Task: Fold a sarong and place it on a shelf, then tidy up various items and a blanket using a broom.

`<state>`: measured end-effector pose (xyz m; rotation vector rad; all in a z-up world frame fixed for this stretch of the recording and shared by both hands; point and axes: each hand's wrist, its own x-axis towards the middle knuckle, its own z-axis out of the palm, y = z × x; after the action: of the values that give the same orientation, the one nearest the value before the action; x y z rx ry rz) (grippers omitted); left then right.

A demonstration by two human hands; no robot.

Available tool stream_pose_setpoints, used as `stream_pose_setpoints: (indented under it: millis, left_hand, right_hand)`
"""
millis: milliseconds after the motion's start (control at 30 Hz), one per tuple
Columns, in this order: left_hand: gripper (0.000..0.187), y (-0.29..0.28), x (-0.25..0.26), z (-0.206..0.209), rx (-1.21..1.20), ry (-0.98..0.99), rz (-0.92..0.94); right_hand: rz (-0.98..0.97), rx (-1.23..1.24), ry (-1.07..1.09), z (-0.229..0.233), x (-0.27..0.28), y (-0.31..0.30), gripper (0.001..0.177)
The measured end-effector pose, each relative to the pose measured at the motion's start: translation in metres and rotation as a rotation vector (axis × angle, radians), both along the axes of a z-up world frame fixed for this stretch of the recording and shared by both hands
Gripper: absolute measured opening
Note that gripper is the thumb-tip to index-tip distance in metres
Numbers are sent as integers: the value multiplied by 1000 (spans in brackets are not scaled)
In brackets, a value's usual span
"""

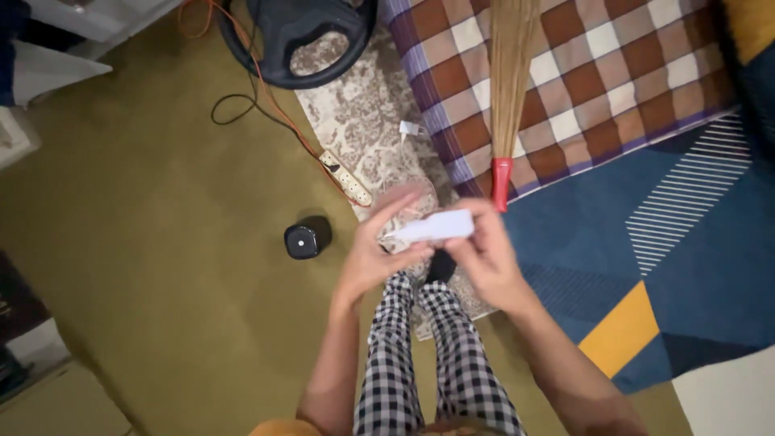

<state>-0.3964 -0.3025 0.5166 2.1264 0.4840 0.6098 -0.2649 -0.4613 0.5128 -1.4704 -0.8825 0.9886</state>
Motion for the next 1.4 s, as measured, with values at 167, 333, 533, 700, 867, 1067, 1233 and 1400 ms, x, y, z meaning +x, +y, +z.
stream_pose_setpoints:
  millis: [167,333,533,700,867,1067,1233,1400]
  left_hand:
    - [35,-38,19,-6,-1067,353,-464]
    - [21,-23,-22,-22,-842,244,-215]
    - [15,16,28,33,-656,36,3]
    - [16,8,54,13,-641,54,-63]
    - [21,-16,16,-6,-635,128,-190]
    - [19,14,31,44,-620,264,-16]
    - [14,11,51,24,-634,49,-95]
    - [18,-2,45,37,-788,144,-181]
  right_hand:
    - [-518,549,274,80,44,10,34]
    - [-646,229,-194,86,120,-24,32]
    - [18,-193,-77,51,73,-14,36]
    - [59,84,707,85,51,-6,62]
    - [-521,190,35,57,92,0,21]
    - [134,-247,-80,26,74,-5,29]
    - [109,105,619,67,58,10,49]
    - [-378,203,366,43,65,18,34]
